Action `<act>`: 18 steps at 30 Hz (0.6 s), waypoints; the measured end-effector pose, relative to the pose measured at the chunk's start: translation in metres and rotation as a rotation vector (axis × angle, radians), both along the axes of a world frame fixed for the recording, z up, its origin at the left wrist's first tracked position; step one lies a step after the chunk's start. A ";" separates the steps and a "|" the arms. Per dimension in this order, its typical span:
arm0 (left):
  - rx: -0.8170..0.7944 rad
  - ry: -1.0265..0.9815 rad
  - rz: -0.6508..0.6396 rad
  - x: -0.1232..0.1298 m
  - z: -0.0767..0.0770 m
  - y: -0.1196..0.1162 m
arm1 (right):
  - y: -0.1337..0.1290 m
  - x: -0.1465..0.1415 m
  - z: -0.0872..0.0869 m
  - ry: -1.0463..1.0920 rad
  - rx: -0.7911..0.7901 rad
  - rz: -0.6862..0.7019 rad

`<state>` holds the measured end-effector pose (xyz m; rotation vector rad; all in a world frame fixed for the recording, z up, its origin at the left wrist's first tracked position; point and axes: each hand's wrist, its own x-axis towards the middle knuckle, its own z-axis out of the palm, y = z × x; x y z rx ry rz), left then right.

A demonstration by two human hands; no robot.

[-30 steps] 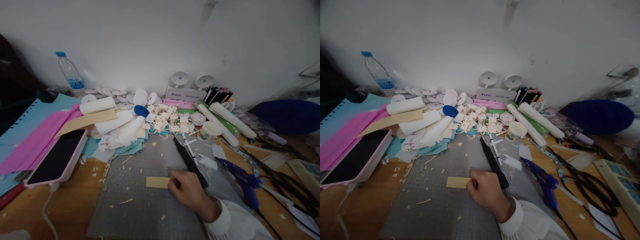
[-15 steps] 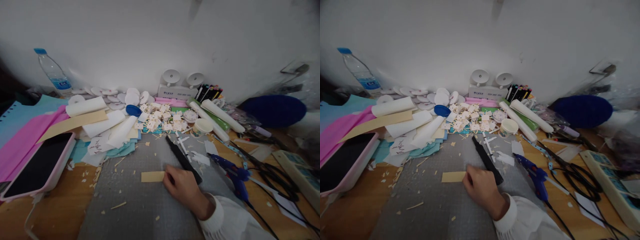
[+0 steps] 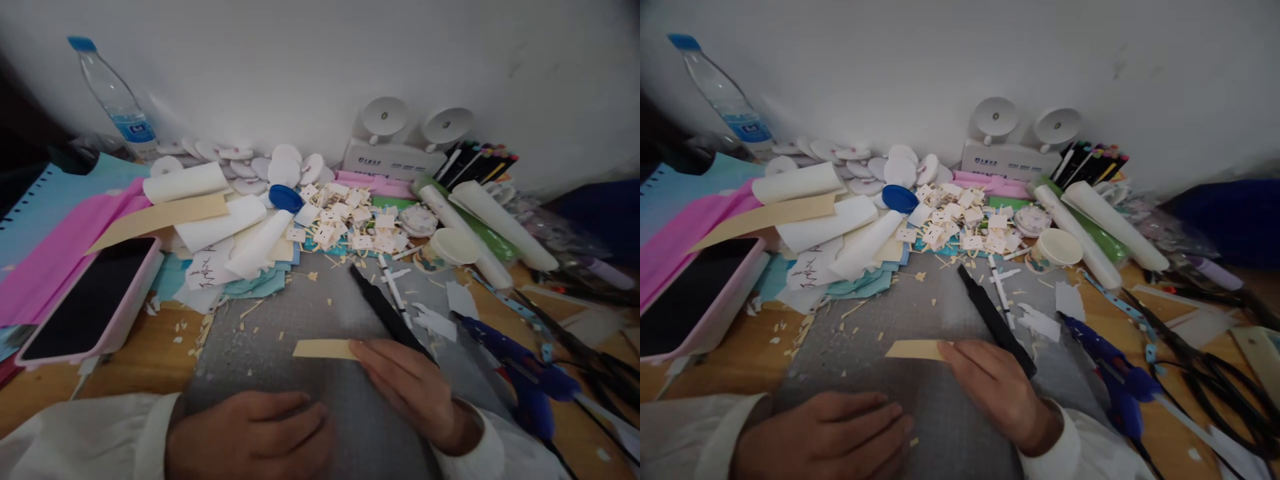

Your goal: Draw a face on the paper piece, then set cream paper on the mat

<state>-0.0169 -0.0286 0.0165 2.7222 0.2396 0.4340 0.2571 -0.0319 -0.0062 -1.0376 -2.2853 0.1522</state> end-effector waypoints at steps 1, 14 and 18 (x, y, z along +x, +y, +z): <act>0.067 0.009 0.010 0.005 0.003 0.008 | -0.001 0.002 0.000 -0.026 -0.018 0.013; 0.173 0.260 0.136 0.005 -0.005 0.025 | -0.001 0.009 -0.003 -0.237 -0.143 0.094; 0.201 0.237 0.126 0.003 -0.009 0.024 | 0.001 0.001 0.002 -0.135 -0.288 0.018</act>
